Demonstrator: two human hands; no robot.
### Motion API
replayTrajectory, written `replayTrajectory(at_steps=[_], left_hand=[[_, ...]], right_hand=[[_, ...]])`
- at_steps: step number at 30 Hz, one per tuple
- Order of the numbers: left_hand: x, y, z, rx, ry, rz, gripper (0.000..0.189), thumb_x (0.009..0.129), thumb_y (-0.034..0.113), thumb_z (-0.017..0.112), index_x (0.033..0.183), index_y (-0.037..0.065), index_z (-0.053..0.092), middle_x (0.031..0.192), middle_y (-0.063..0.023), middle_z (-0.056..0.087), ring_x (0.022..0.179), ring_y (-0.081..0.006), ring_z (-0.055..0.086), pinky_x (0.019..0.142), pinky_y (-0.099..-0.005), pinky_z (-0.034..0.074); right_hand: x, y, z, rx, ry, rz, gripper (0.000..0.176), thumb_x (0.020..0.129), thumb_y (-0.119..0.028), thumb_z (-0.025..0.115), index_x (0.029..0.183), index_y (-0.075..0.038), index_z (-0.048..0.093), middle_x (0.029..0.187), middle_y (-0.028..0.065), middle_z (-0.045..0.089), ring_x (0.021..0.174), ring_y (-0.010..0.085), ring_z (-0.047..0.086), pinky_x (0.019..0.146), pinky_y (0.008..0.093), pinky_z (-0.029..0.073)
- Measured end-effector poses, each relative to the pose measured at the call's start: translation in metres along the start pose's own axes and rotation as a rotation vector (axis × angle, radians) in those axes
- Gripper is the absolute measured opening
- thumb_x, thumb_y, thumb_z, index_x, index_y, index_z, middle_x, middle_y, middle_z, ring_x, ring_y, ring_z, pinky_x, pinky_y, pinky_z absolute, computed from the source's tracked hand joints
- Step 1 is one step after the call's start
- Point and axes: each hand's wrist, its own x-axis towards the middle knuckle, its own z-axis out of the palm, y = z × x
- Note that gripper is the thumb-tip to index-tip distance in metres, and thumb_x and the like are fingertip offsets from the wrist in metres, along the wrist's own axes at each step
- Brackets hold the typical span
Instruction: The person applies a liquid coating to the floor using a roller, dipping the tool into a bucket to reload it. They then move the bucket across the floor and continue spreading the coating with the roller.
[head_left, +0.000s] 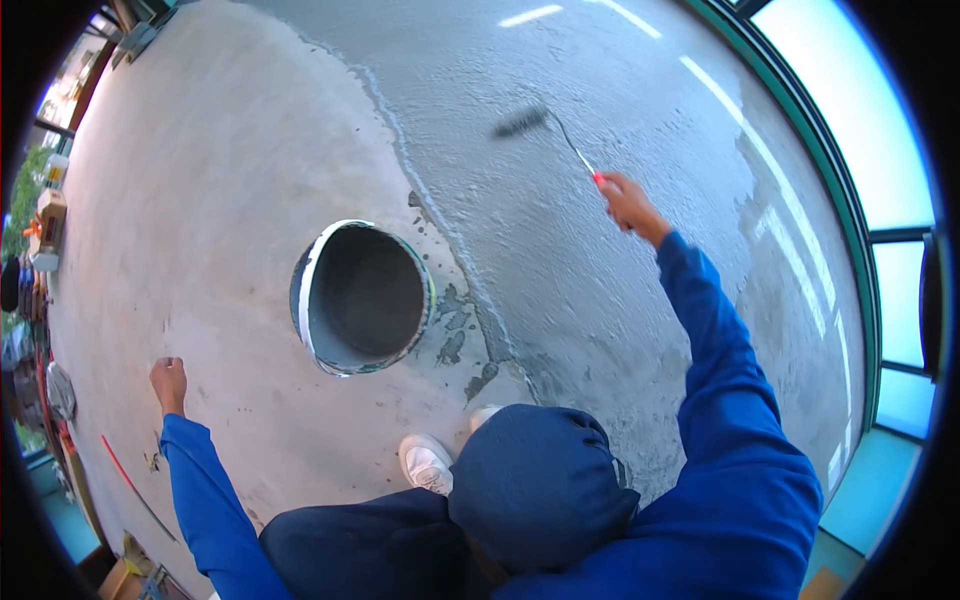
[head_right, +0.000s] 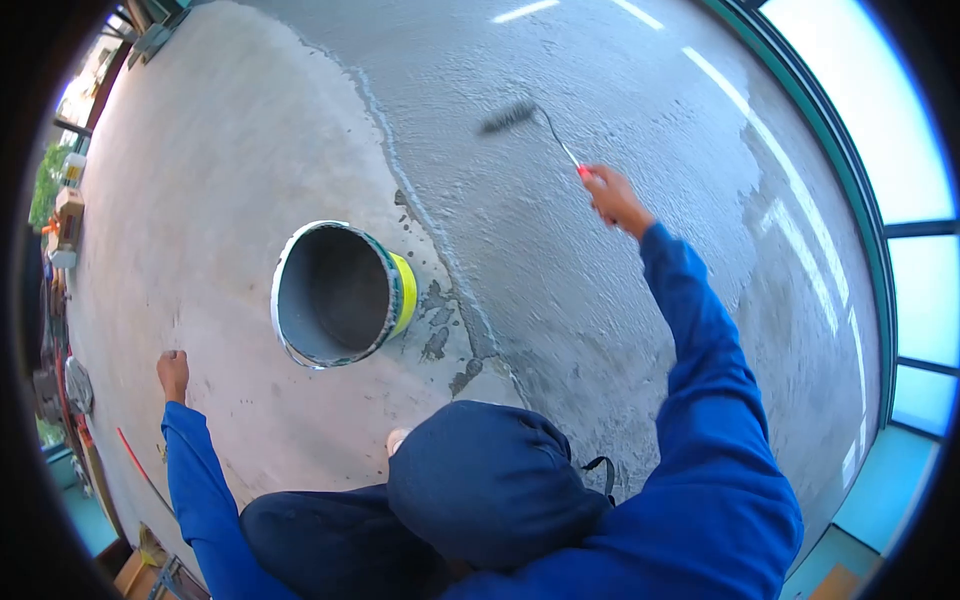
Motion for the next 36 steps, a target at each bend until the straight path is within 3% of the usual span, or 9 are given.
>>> replayTrajectory(at_steps=[6,10,14,17,22,29,31,33,36], left_hand=[[0.017,0.061,-0.001,-0.030,0.010,0.073,0.033,0.078,0.022,0.056,0.094,-0.006,0.067,0.093,-0.0275,0.065,0.091,-0.0393,0.064,0.082,-0.0430,0.049],[0.029,0.070,0.005,-0.082,-0.040,0.089,0.034,0.079,0.022,0.055,0.095,-0.005,0.067,0.094,-0.0271,0.066,0.093,-0.0395,0.063,0.083,-0.0428,0.049],[0.033,0.058,0.011,-0.025,-0.041,0.108,0.034,0.079,0.022,0.055,0.094,-0.006,0.067,0.093,-0.0273,0.066,0.092,-0.0401,0.063,0.083,-0.0431,0.048],[0.038,0.044,0.014,-0.020,-0.062,0.047,0.034,0.079,0.022,0.056,0.093,-0.006,0.067,0.093,-0.0275,0.065,0.092,-0.0405,0.063,0.083,-0.0435,0.048],[0.020,0.032,0.003,-0.028,-0.022,0.063,0.034,0.079,0.022,0.056,0.091,-0.008,0.066,0.092,-0.0280,0.065,0.091,-0.0410,0.063,0.082,-0.0440,0.048],[0.005,-0.018,0.003,0.063,-0.065,-0.036,0.033,0.078,0.020,0.056,0.091,-0.009,0.067,0.090,-0.0293,0.065,0.090,-0.0411,0.063,0.083,-0.0440,0.048],[0.000,-0.035,0.002,0.095,-0.068,-0.047,0.034,0.077,0.020,0.056,0.091,-0.009,0.067,0.090,-0.0296,0.065,0.090,-0.0410,0.063,0.083,-0.0441,0.049],[-0.010,-0.042,-0.003,0.106,-0.070,-0.060,0.034,0.077,0.020,0.056,0.091,-0.008,0.067,0.091,-0.0295,0.065,0.090,-0.0408,0.064,0.083,-0.0440,0.049],[-0.014,-0.058,-0.006,0.131,-0.073,-0.072,0.034,0.078,0.021,0.056,0.092,-0.007,0.067,0.093,-0.0288,0.065,0.092,-0.0404,0.063,0.085,-0.0436,0.048]], right_hand=[[-0.196,0.101,-0.010,0.066,0.091,0.274,0.037,0.093,-0.033,0.054,0.124,-0.013,0.054,0.062,0.0037,0.051,0.041,0.0096,0.045,0.033,0.0257,0.034],[-0.310,0.116,-0.004,0.297,0.125,0.434,0.036,0.094,-0.031,0.055,0.123,-0.012,0.055,0.059,0.0014,0.048,0.039,0.0068,0.039,0.033,0.0244,0.030],[-0.355,0.121,-0.002,0.474,0.187,0.516,0.036,0.094,-0.031,0.056,0.124,-0.011,0.054,0.057,0.0003,0.046,0.039,0.0061,0.037,0.033,0.0238,0.028],[-0.321,0.129,0.000,0.450,0.216,0.443,0.038,0.093,-0.031,0.056,0.124,-0.011,0.054,0.058,0.0008,0.046,0.039,0.0070,0.038,0.033,0.0246,0.028],[-0.185,0.100,0.001,0.340,0.186,0.246,0.040,0.092,-0.034,0.055,0.124,-0.009,0.054,0.060,0.0042,0.050,0.039,0.0096,0.040,0.033,0.0269,0.030],[0.008,0.014,0.006,0.194,0.138,0.069,0.040,0.091,-0.032,0.053,0.123,-0.008,0.055,0.062,0.0058,0.052,0.039,0.0104,0.042,0.033,0.0284,0.032],[0.057,-0.017,0.009,0.135,0.132,-0.016,0.034,0.091,-0.031,0.051,0.114,-0.007,0.060,0.060,0.0056,0.051,0.038,0.0110,0.042,0.033,0.0292,0.032],[0.100,-0.055,0.012,0.069,0.125,-0.060,0.033,0.093,-0.033,0.050,0.089,-0.002,0.062,0.056,0.0056,0.049,0.037,0.0128,0.041,0.033,0.0301,0.031],[0.161,-0.111,0.014,0.052,0.045,0.095,0.046,0.093,-0.036,0.054,0.062,-0.002,0.050,0.052,0.0050,0.046,0.035,0.0138,0.036,0.032,0.0302,0.025]])
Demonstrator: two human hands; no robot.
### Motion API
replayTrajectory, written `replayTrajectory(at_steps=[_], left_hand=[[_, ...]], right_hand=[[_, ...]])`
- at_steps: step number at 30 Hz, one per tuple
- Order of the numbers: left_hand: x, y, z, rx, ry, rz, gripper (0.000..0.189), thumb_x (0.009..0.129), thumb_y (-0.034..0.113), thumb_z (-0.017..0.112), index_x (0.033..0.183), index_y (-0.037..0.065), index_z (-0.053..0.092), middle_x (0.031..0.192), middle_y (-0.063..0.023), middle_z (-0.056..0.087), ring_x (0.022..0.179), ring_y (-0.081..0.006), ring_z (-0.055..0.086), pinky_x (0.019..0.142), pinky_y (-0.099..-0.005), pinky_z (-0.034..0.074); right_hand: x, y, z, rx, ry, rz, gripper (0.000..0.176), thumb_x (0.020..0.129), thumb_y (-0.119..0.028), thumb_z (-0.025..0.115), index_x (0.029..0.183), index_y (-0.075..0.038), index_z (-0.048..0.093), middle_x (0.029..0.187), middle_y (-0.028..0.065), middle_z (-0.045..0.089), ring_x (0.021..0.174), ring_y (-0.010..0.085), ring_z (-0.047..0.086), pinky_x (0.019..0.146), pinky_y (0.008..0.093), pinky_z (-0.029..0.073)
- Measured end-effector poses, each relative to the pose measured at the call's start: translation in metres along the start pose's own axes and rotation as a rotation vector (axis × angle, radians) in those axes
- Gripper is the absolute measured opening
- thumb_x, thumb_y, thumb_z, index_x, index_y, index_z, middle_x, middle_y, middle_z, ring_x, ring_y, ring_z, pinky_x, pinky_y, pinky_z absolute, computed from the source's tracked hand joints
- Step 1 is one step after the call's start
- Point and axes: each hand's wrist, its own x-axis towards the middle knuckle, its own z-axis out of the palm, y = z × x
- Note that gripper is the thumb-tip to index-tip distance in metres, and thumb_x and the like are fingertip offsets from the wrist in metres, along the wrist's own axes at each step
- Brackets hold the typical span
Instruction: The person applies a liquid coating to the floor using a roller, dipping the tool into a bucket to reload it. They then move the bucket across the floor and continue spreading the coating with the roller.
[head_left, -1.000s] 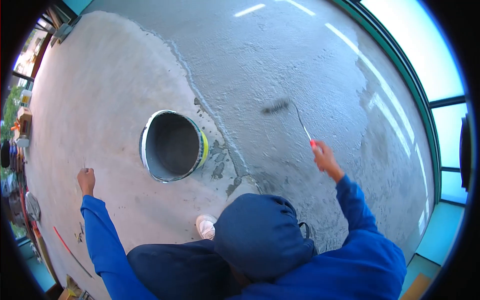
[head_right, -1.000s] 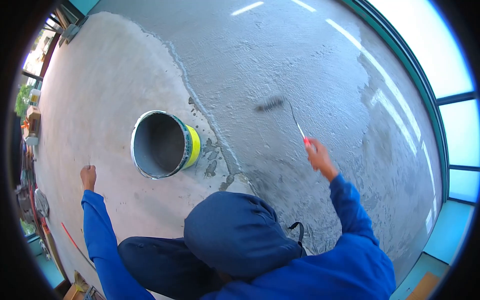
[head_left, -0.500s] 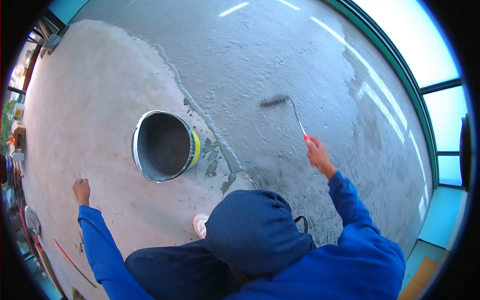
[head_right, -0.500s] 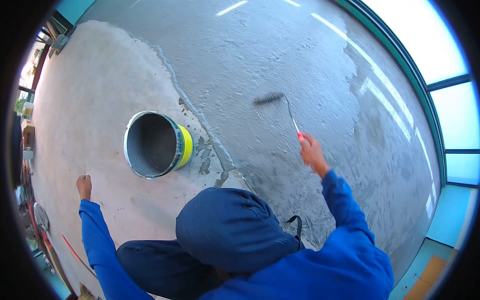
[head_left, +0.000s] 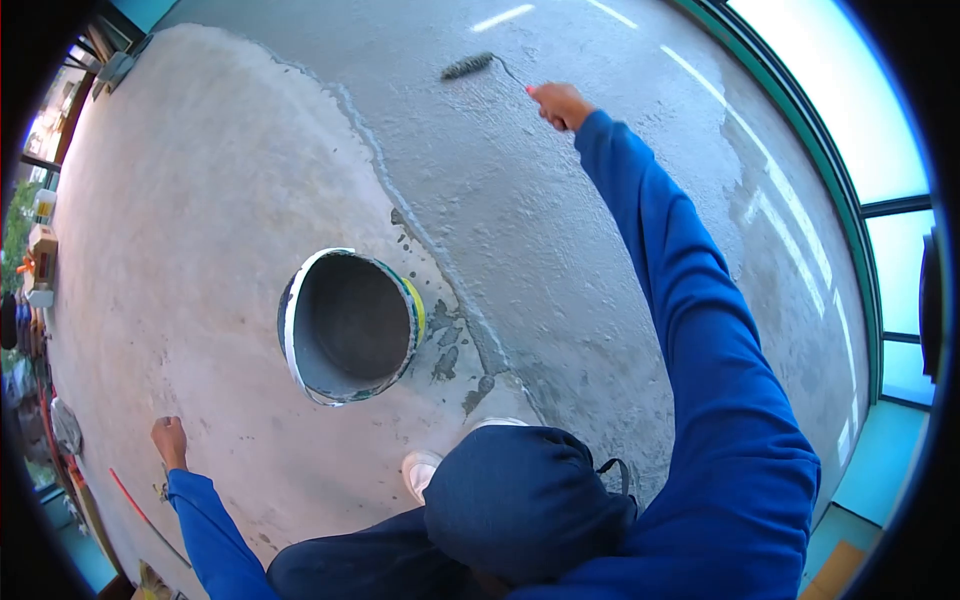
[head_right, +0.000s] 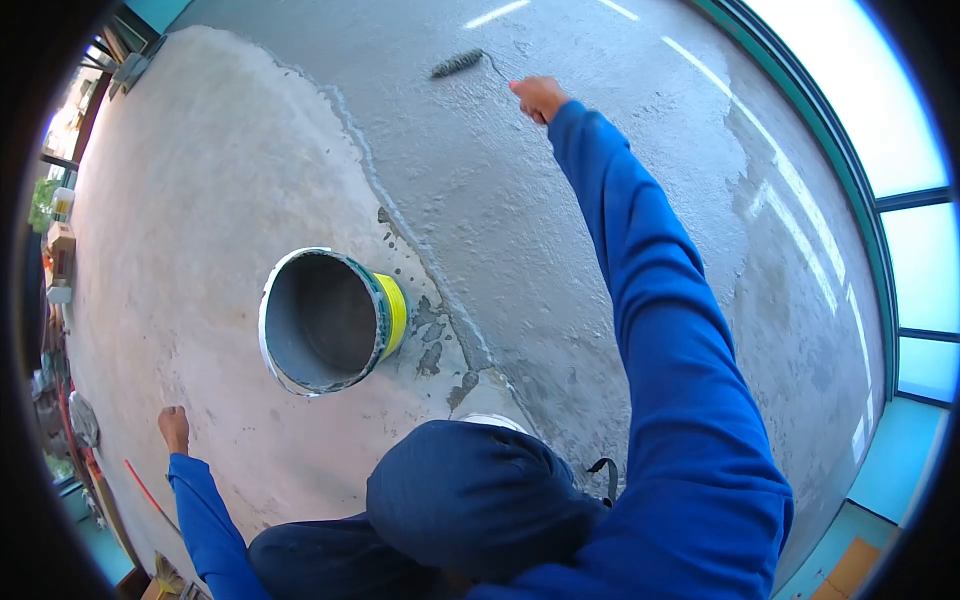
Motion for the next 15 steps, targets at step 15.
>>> replayTrajectory(at_steps=[15], left_hand=[[0.048,0.012,0.024,-0.121,0.044,0.086,0.041,0.082,0.027,0.055,0.100,-0.009,0.064,0.088,-0.0217,0.067,0.082,-0.0306,0.064,0.073,-0.0407,0.049]], right_hand=[[-0.248,0.211,-0.100,-0.093,-0.013,0.191,0.044,0.093,-0.047,0.052,0.115,-0.010,0.062,0.065,0.0028,0.051,0.042,0.0084,0.043,0.034,0.0259,0.033]])
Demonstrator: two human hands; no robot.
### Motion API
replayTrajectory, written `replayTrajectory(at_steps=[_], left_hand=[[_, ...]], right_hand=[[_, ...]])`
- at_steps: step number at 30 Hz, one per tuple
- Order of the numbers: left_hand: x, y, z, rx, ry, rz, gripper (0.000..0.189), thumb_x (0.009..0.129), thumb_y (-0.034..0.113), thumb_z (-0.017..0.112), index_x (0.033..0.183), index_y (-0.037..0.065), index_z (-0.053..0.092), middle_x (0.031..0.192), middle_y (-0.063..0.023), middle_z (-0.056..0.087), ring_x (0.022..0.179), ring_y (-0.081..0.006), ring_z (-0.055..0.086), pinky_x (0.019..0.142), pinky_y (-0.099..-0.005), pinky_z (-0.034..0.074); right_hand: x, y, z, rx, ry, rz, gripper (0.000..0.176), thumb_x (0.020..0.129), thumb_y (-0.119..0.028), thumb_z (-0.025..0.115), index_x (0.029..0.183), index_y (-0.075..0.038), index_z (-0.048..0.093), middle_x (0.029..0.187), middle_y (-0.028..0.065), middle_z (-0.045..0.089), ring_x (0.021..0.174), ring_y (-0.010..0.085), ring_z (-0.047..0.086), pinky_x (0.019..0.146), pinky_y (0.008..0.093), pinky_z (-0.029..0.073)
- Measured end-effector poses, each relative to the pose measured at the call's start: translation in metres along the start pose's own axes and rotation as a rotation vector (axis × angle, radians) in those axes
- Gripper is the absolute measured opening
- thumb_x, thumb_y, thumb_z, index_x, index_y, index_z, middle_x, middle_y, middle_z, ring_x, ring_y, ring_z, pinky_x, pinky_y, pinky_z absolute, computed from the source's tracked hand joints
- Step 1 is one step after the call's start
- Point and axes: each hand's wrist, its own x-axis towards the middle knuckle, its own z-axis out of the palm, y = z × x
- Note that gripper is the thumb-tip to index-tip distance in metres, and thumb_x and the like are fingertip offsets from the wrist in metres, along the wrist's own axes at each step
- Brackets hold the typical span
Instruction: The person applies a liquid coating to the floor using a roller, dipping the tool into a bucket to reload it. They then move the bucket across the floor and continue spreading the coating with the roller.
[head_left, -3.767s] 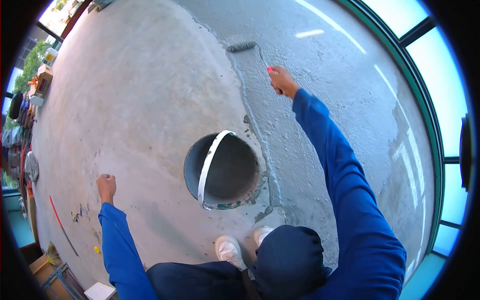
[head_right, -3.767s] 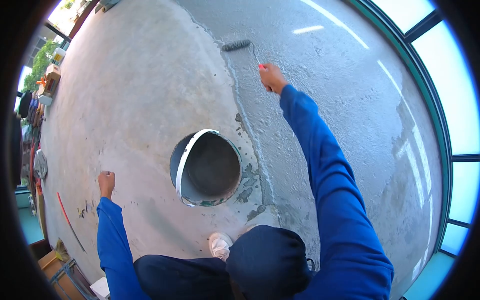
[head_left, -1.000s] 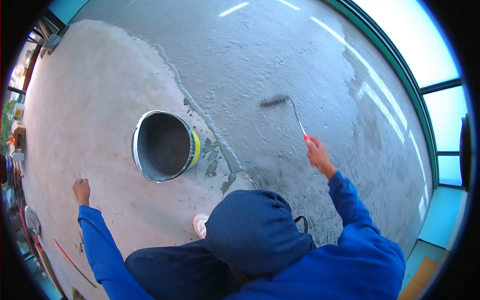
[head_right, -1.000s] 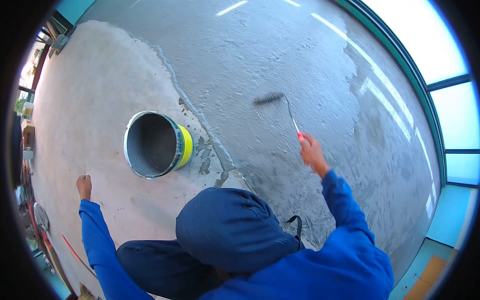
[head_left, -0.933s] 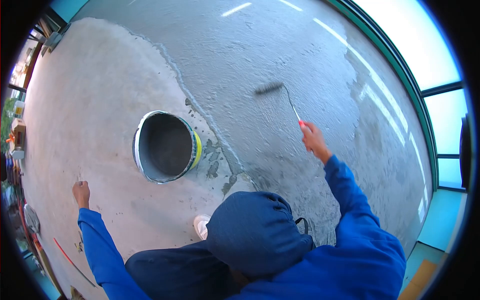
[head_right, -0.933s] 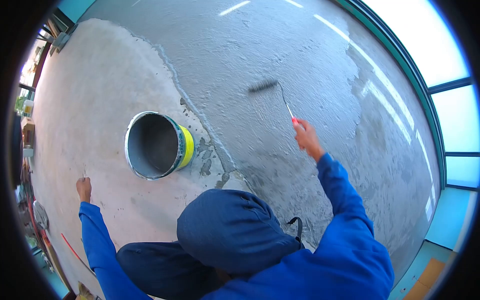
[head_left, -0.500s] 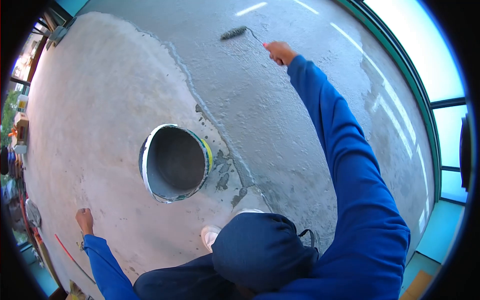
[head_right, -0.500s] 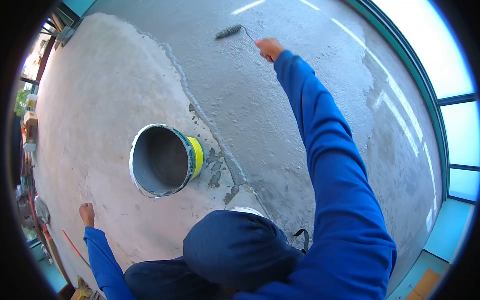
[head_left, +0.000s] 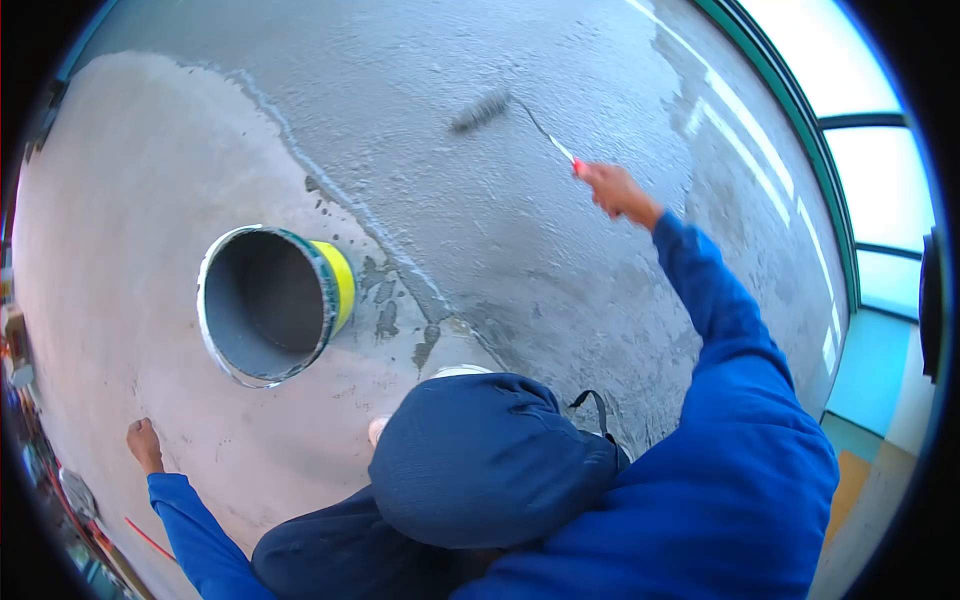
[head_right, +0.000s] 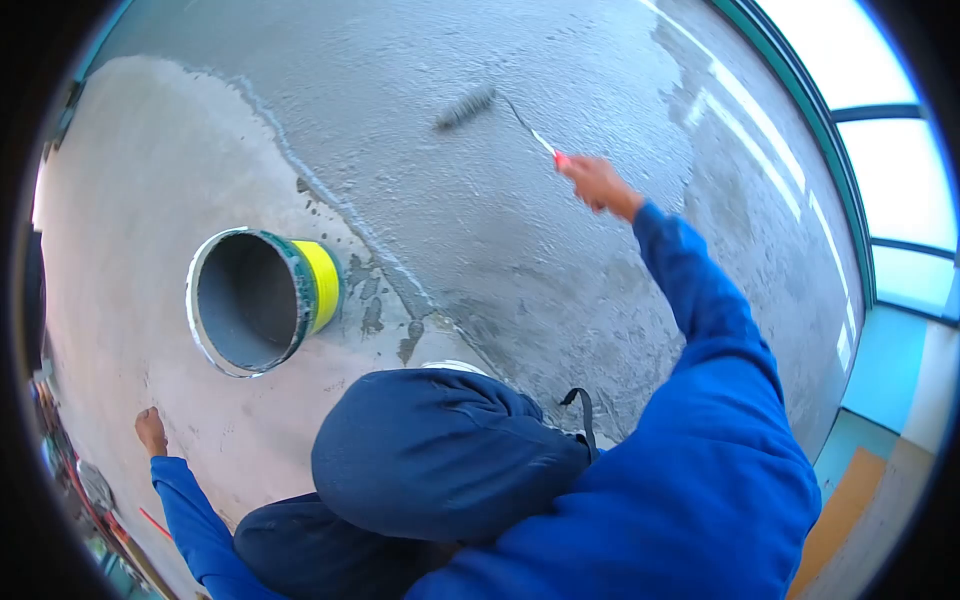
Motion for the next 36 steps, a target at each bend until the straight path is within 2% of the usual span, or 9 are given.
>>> replayTrajectory(at_steps=[5,10,16,21,24,27,32,33,36], left_hand=[[0.027,0.059,0.001,-0.058,-0.081,0.027,0.042,0.083,0.028,0.054,0.102,-0.008,0.064,0.088,-0.0217,0.066,0.082,-0.0310,0.064,0.070,-0.0417,0.050],[0.050,0.096,0.013,-0.060,-0.021,0.133,0.040,0.083,0.029,0.054,0.100,-0.007,0.064,0.084,-0.0211,0.066,0.078,-0.0306,0.064,0.066,-0.0425,0.050],[0.041,0.084,0.005,-0.101,0.098,0.191,0.040,0.083,0.030,0.054,0.099,-0.005,0.065,0.082,-0.0200,0.066,0.071,-0.0306,0.064,0.058,-0.0422,0.051],[0.024,0.064,-0.020,-0.059,0.037,0.058,0.041,0.082,0.030,0.055,0.104,-0.003,0.066,0.090,-0.0201,0.067,0.082,-0.0305,0.066,0.062,-0.0416,0.053],[-0.001,0.073,-0.037,-0.074,0.060,-0.004,0.039,0.081,0.028,0.055,0.101,-0.003,0.067,0.094,-0.0226,0.067,0.090,-0.0337,0.065,0.077,-0.0407,0.050],[-0.007,0.078,-0.050,-0.050,0.058,0.012,0.038,0.081,0.028,0.054,0.098,-0.004,0.068,0.094,-0.0243,0.067,0.092,-0.0359,0.064,0.084,-0.0405,0.048],[-0.009,0.077,-0.048,-0.089,0.021,-0.026,0.040,0.080,0.030,0.054,0.098,-0.004,0.067,0.094,-0.0255,0.066,0.091,-0.0371,0.064,0.083,-0.0412,0.048],[-0.010,0.079,-0.047,-0.098,0.008,-0.050,0.041,0.080,0.030,0.055,0.098,-0.004,0.067,0.094,-0.0257,0.066,0.091,-0.0372,0.064,0.082,-0.0413,0.048],[0.001,0.081,-0.036,-0.047,0.015,-0.007,0.040,0.080,0.030,0.055,0.098,-0.004,0.067,0.093,-0.0258,0.066,0.090,-0.0375,0.064,0.082,-0.0417,0.049]], right_hand=[[-0.150,0.130,0.002,0.071,0.061,0.157,0.037,0.093,-0.040,0.053,0.113,-0.011,0.063,0.061,0.0013,0.050,0.043,0.0081,0.045,0.035,0.0256,0.036],[-0.243,0.158,0.003,0.230,0.072,0.302,0.034,0.093,-0.039,0.054,0.110,-0.011,0.064,0.062,0.0001,0.049,0.044,0.0077,0.045,0.036,0.0238,0.033],[-0.177,0.123,0.052,-0.062,0.028,-0.025,0.040,0.092,-0.043,0.053,0.101,-0.005,0.065,0.063,0.0056,0.052,0.054,0.0124,0.050,0.049,0.0329,0.041],[-0.056,0.001,0.095,-0.219,0.079,-0.389,0.042,0.092,-0.040,0.050,0.105,-0.003,0.065,0.088,0.0220,0.065,0.082,0.0368,0.063,0.074,0.0435,0.046],[-0.015,-0.069,0.111,-0.108,-0.058,-0.303,0.040,0.092,-0.039,0.049,0.093,-0.003,0.065,0.060,0.0114,0.057,0.050,0.0218,0.057,0.046,0.0375,0.046],[-0.002,-0.088,0.125,-0.042,-0.061,-0.269,0.038,0.092,-0.039,0.049,0.088,-0.004,0.063,0.053,0.0051,0.050,0.041,0.0159,0.051,0.037,0.0325,0.040],[-0.060,0.000,0.133,-0.213,0.136,-0.548,0.038,0.091,-0.036,0.051,0.085,0.000,0.062,0.068,0.0219,0.059,0.060,0.0347,0.059,0.059,0.0445,0.045],[-0.087,0.022,0.130,-0.216,0.121,-0.466,0.036,0.090,-0.035,0.052,0.089,-0.001,0.063,0.077,0.0245,0.060,0.073,0.0394,0.060,0.066,0.0457,0.045],[-0.171,0.079,0.121,-0.211,0.141,-0.342,0.031,0.090,-0.030,0.054,0.097,-0.002,0.064,0.079,0.0248,0.060,0.074,0.0399,0.060,0.065,0.0447,0.044]])
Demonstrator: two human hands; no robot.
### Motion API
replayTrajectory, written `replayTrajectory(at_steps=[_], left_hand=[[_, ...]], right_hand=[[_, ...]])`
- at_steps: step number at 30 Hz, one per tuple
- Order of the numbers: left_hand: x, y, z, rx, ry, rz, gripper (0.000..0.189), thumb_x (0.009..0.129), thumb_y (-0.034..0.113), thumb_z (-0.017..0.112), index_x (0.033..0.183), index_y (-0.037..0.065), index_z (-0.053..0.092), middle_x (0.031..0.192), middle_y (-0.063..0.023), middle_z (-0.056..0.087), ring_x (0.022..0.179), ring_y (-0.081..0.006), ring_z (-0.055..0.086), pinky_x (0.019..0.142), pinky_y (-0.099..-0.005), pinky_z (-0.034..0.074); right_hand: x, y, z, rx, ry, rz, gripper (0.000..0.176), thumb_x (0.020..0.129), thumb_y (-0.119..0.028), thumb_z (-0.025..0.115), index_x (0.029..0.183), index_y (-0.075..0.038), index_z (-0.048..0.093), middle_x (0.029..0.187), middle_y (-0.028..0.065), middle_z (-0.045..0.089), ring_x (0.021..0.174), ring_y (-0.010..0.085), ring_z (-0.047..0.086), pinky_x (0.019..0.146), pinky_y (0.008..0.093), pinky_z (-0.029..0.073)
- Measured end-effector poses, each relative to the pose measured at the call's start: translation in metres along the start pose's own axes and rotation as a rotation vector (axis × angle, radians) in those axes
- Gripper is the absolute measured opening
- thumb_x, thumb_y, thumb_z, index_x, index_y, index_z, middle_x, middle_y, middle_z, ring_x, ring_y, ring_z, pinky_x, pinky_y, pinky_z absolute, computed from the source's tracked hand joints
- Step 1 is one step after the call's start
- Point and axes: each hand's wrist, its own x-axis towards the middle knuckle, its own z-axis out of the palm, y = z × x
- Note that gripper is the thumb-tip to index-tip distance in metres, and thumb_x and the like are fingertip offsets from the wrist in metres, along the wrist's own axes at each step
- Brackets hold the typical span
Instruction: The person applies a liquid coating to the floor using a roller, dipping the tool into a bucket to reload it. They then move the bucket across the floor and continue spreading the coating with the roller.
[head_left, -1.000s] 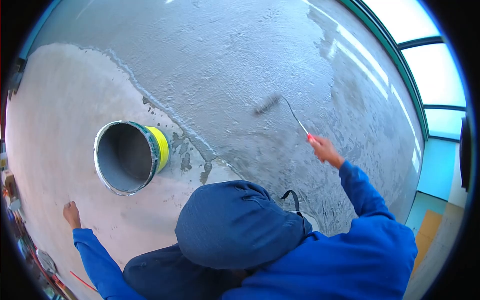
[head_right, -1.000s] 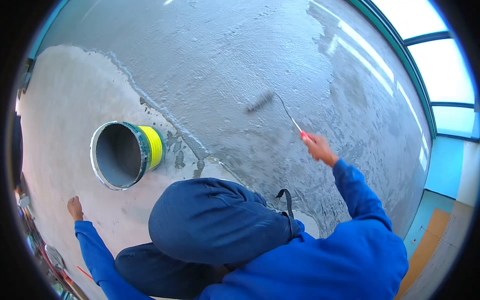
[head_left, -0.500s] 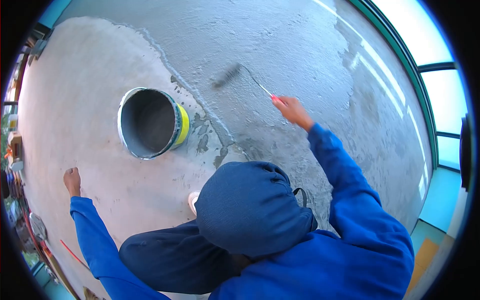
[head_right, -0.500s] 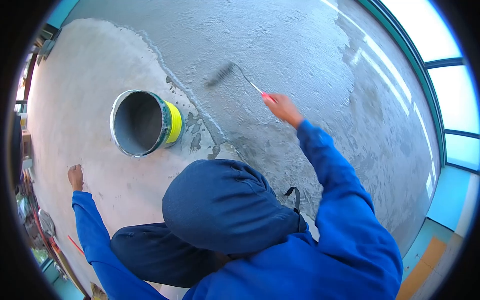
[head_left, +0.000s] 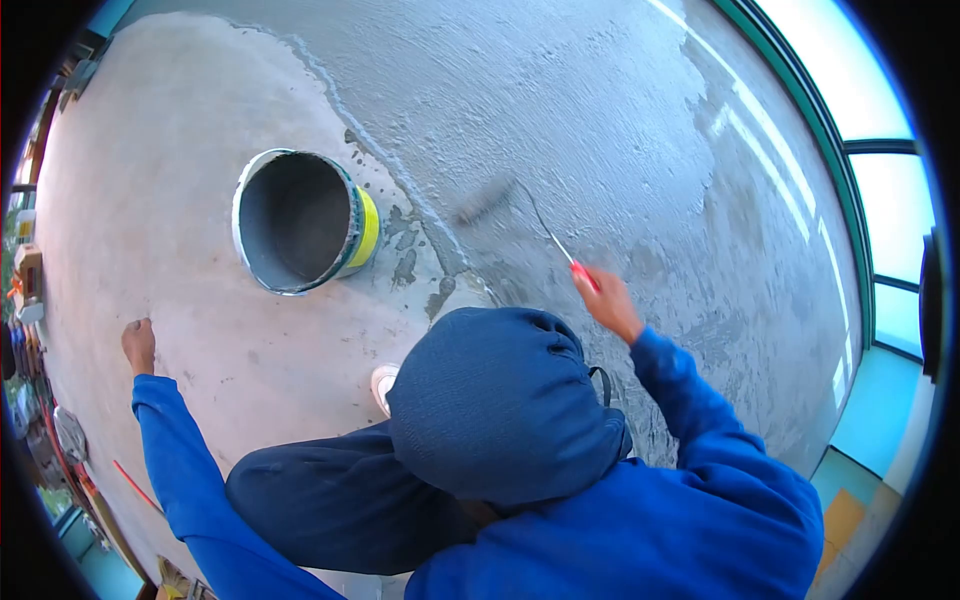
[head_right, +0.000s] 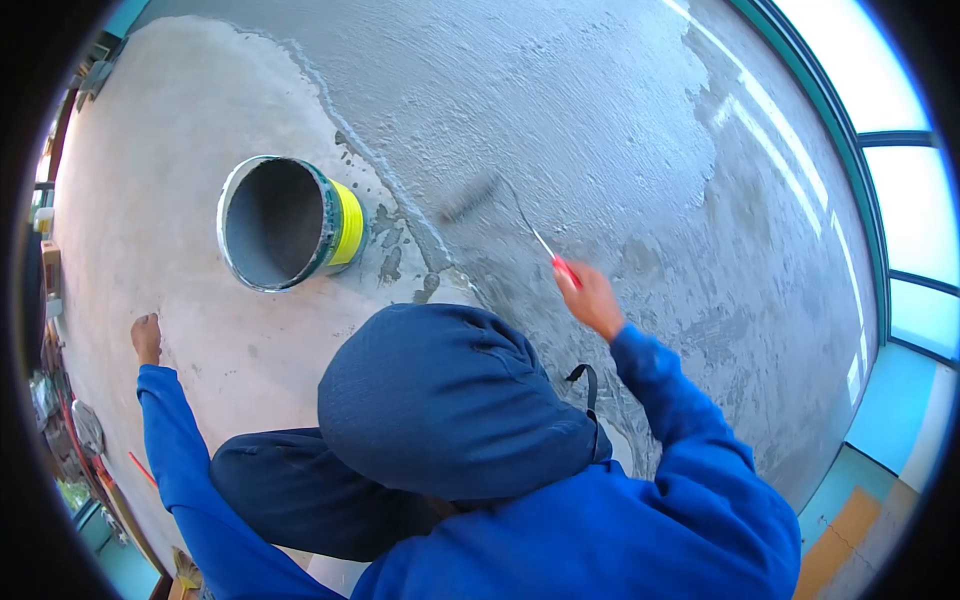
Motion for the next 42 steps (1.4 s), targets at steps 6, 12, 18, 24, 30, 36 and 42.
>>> replayTrajectory(at_steps=[6,12,18,24,30,36,42], left_hand=[[0.009,0.013,0.012,0.036,-0.056,0.067,0.037,0.081,0.027,0.055,0.096,-0.004,0.067,0.093,-0.0259,0.066,0.091,-0.0383,0.064,0.083,-0.0427,0.049],[-0.006,0.030,0.014,-0.010,0.027,0.128,0.032,0.080,0.023,0.056,0.091,-0.004,0.068,0.092,-0.0266,0.066,0.090,-0.0398,0.064,0.083,-0.0442,0.048],[-0.019,0.016,0.019,-0.039,0.042,0.072,0.030,0.078,0.020,0.059,0.090,-0.006,0.068,0.090,-0.0274,0.066,0.089,-0.0403,0.063,0.082,-0.0440,0.048],[-0.037,0.004,0.021,-0.057,-0.004,-0.045,0.031,0.078,0.021,0.061,0.094,-0.005,0.067,0.095,-0.0301,0.064,0.097,-0.0412,0.060,0.089,-0.0443,0.046],[-0.050,-0.014,0.026,-0.085,-0.050,-0.142,0.031,0.078,0.021,0.061,0.093,-0.006,0.067,0.096,-0.0314,0.063,0.098,-0.0420,0.059,0.089,-0.0450,0.045],[-0.056,-0.021,0.026,-0.039,-0.072,-0.141,0.032,0.078,0.020,0.061,0.094,-0.007,0.067,0.094,-0.0317,0.064,0.096,-0.0428,0.060,0.088,-0.0452,0.046],[-0.045,-0.004,0.032,-0.019,-0.015,-0.079,0.033,0.078,0.021,0.060,0.093,-0.007,0.067,0.092,-0.0310,0.064,0.091,-0.0420,0.062,0.085,-0.0450,0.048]], right_hand=[[-0.095,0.020,-0.014,0.273,-0.036,0.365,0.033,0.093,-0.032,0.055,0.101,-0.001,0.064,0.065,0.0051,0.057,0.057,0.0165,0.056,0.054,0.0321,0.043],[0.024,-0.008,0.018,0.380,0.068,0.280,0.036,0.093,-0.034,0.053,0.094,0.000,0.063,0.062,0.0020,0.053,0.052,0.0099,0.051,0.049,0.0282,0.039],[0.231,-0.090,0.025,0.267,0.064,0.092,0.045,0.093,-0.040,0.048,0.072,-0.001,0.058,0.051,0.0058,0.050,0.040,0.0154,0.047,0.039,0.0360,0.037],[0.450,-0.200,0.031,0.249,-0.118,-0.021,0.047,0.093,-0.038,0.049,0.065,-0.001,0.059,0.051,0.0074,0.052,0.036,0.0192,0.047,0.035,0.0356,0.037],[0.497,-0.315,0.041,0.555,-0.148,0.055,0.037,0.091,-0.028,0.056,0.064,-0.004,0.053,0.055,0.0065,0.050,0.037,0.0129,0.040,0.031,0.0283,0.026],[0.516,-0.288,0.059,0.412,-0.163,-0.066,0.035,0.092,-0.034,0.054,0.080,-0.001,0.058,0.056,0.0073,0.051,0.037,0.0134,0.043,0.032,0.0312,0.030],[0.379,-0.194,0.029,0.112,-0.023,-0.216,0.035,0.090,-0.035,0.057,0.108,-0.005,0.060,0.070,0.0160,0.062,0.043,0.0215,0.054,0.041,0.0376,0.042]])
